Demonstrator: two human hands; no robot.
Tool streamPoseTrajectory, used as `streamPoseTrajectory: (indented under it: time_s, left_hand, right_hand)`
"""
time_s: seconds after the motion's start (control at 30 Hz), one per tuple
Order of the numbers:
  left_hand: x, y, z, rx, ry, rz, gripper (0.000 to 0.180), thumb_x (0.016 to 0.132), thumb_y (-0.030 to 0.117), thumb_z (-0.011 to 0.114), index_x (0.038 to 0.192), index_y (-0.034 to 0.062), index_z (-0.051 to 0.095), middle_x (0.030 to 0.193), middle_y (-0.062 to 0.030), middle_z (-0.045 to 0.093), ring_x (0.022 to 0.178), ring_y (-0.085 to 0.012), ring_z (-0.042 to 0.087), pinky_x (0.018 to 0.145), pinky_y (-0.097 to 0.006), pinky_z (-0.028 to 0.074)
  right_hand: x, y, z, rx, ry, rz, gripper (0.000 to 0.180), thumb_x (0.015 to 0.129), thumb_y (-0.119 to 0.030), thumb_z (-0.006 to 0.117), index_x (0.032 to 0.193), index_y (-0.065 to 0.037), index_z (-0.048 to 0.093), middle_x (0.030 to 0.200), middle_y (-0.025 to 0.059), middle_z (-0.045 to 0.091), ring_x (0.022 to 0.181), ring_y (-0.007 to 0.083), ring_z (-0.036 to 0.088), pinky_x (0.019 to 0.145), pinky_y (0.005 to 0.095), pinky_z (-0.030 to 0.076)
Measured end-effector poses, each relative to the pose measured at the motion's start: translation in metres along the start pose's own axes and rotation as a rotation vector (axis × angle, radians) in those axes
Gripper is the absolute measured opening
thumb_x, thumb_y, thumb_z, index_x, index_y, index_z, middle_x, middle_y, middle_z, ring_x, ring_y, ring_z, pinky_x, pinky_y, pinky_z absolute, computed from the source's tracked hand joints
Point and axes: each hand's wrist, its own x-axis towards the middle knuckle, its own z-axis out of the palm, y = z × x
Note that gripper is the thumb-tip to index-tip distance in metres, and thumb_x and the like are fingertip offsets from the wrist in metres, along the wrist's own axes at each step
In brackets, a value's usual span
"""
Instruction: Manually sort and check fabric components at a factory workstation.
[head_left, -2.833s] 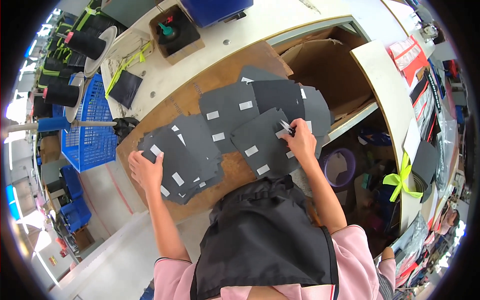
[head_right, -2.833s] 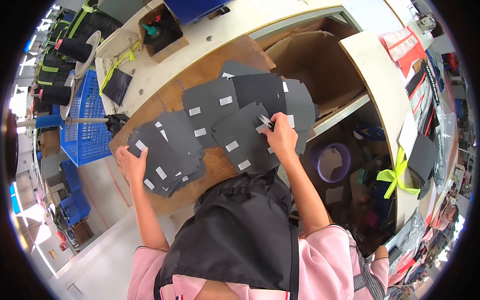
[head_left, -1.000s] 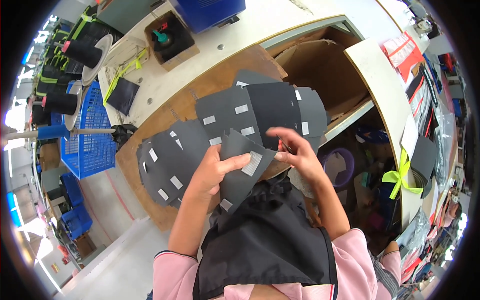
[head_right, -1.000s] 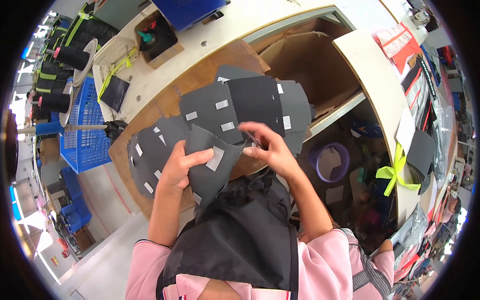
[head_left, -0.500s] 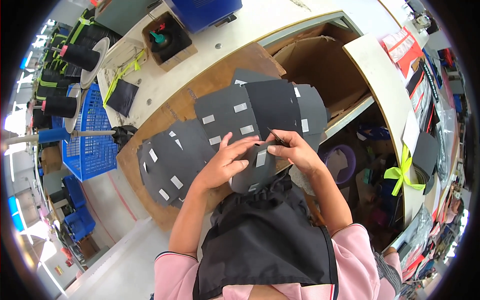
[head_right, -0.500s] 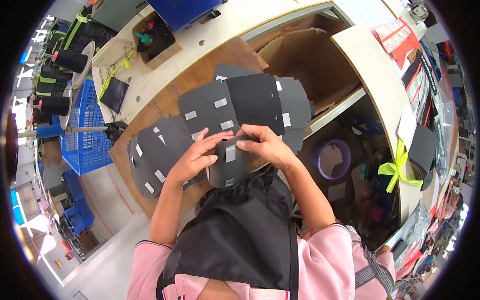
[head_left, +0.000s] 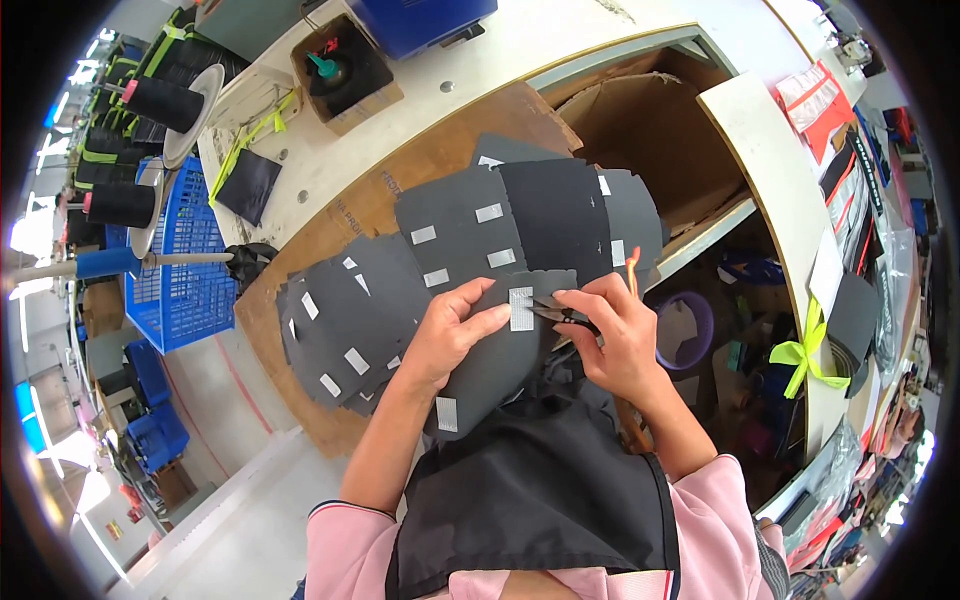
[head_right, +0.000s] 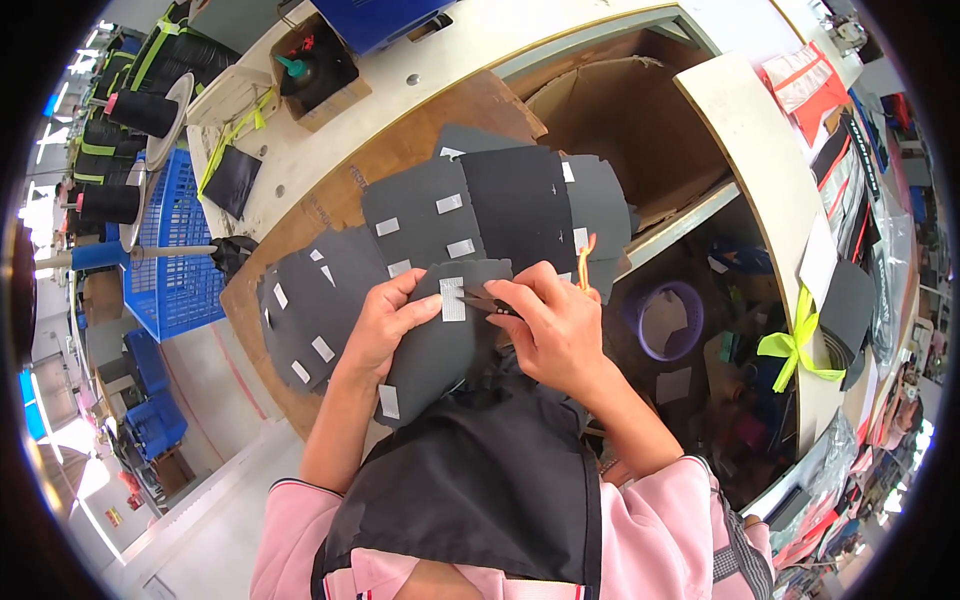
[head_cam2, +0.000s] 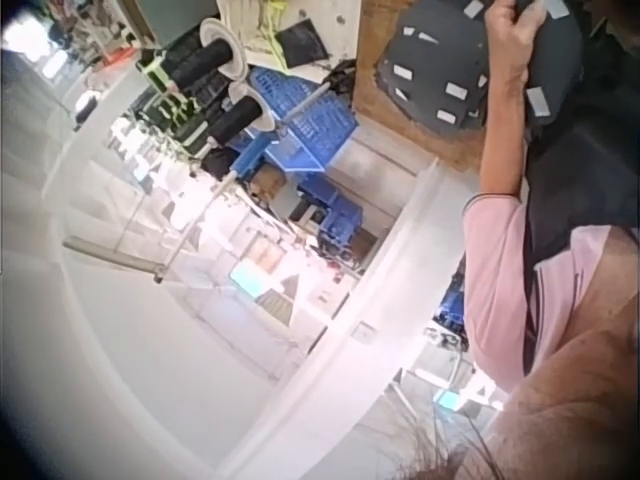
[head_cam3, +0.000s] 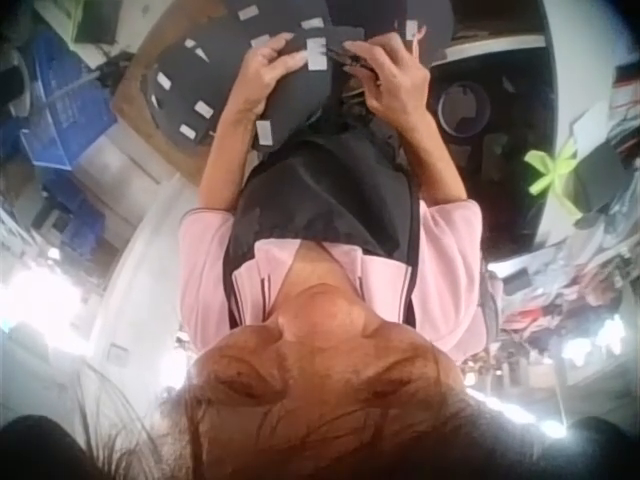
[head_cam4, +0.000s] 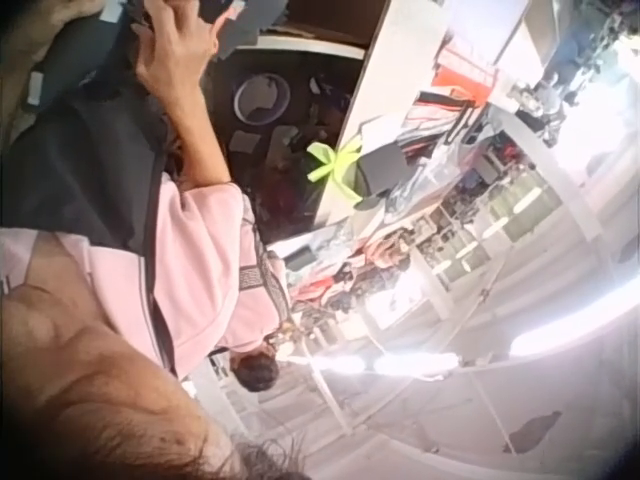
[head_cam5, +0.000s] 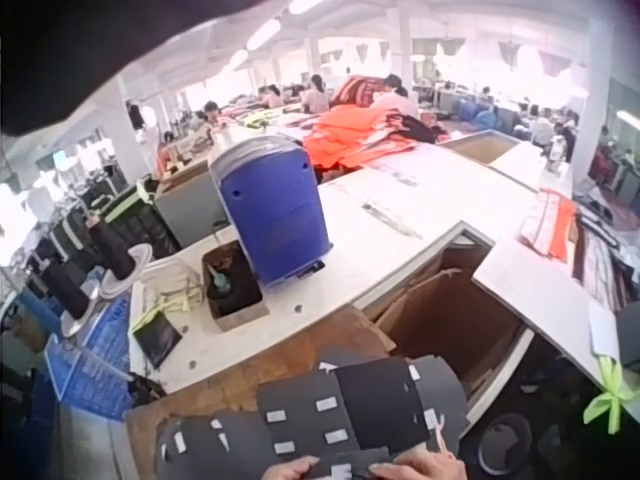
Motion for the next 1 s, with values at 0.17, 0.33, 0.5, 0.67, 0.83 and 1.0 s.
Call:
streamPoseTrajectory:
  time_s: [0.17, 0.33, 0.5, 0.67, 0.83, 1.0]
  left_hand:
    - [-0.005, 0.009, 0.005, 0.013, -0.017, -0.04, 0.022, 0.084, 0.012, 0.059, 0.103, 0.0011, 0.06, 0.088, -0.0013, 0.063, 0.076, -0.0062, 0.057, 0.068, -0.02, 0.046]
    - [-0.008, 0.012, 0.006, 0.048, 0.003, -0.054, 0.022, 0.083, 0.014, 0.06, 0.102, 0.0007, 0.06, 0.084, -0.0017, 0.063, 0.071, -0.0065, 0.058, 0.064, -0.02, 0.047]
    - [-0.009, 0.015, 0.007, 0.069, 0.019, -0.055, 0.022, 0.083, 0.013, 0.06, 0.102, -0.0001, 0.061, 0.084, -0.0022, 0.063, 0.069, -0.0064, 0.058, 0.062, -0.021, 0.047]
    - [-0.012, 0.018, 0.009, 0.1, -0.026, -0.064, 0.024, 0.083, 0.012, 0.06, 0.103, 0.0004, 0.061, 0.084, -0.0021, 0.063, 0.07, -0.0059, 0.058, 0.062, -0.02, 0.047]
    - [-0.011, 0.017, 0.008, 0.137, -0.023, -0.045, 0.023, 0.083, 0.012, 0.06, 0.103, 0.0009, 0.061, 0.084, -0.0016, 0.063, 0.07, -0.0054, 0.057, 0.063, -0.02, 0.047]
    - [-0.009, 0.022, 0.008, 0.208, 0.019, 0.025, 0.022, 0.083, 0.011, 0.06, 0.102, 0.0005, 0.061, 0.083, -0.0007, 0.063, 0.071, -0.0055, 0.057, 0.064, -0.02, 0.046]
  right_hand:
    - [0.003, 0.002, 0.002, 0.009, 0.029, -0.08, 0.032, 0.063, -0.003, 0.072, 0.093, -0.008, 0.063, 0.075, 0.005, 0.053, 0.059, 0.0202, 0.053, 0.054, 0.0299, 0.044]
    - [0.0, 0.001, 0.002, 0.061, 0.024, -0.047, 0.032, 0.061, 0.002, 0.073, 0.091, -0.005, 0.064, 0.075, 0.0073, 0.054, 0.061, 0.0213, 0.055, 0.055, 0.0298, 0.045]
    - [0.001, 0.002, -0.003, 0.141, 0.041, -0.045, 0.033, 0.061, 0.0, 0.073, 0.092, -0.006, 0.063, 0.074, 0.0061, 0.054, 0.06, 0.0218, 0.054, 0.055, 0.0318, 0.045]
    - [0.004, 0.001, -0.009, 0.124, -0.056, -0.062, 0.036, 0.06, 0.004, 0.073, 0.093, -0.004, 0.063, 0.076, 0.0095, 0.056, 0.064, 0.0224, 0.056, 0.055, 0.0295, 0.046]
    - [0.002, -0.002, -0.006, 0.106, -0.003, -0.067, 0.033, 0.061, 0.003, 0.072, 0.092, -0.005, 0.064, 0.075, 0.0085, 0.055, 0.062, 0.0221, 0.055, 0.054, 0.03, 0.045]
    - [0.005, -0.001, 0.0, 0.135, -0.001, -0.066, 0.031, 0.063, 0.002, 0.071, 0.092, -0.006, 0.063, 0.074, 0.0068, 0.053, 0.058, 0.0216, 0.054, 0.052, 0.0318, 0.044]
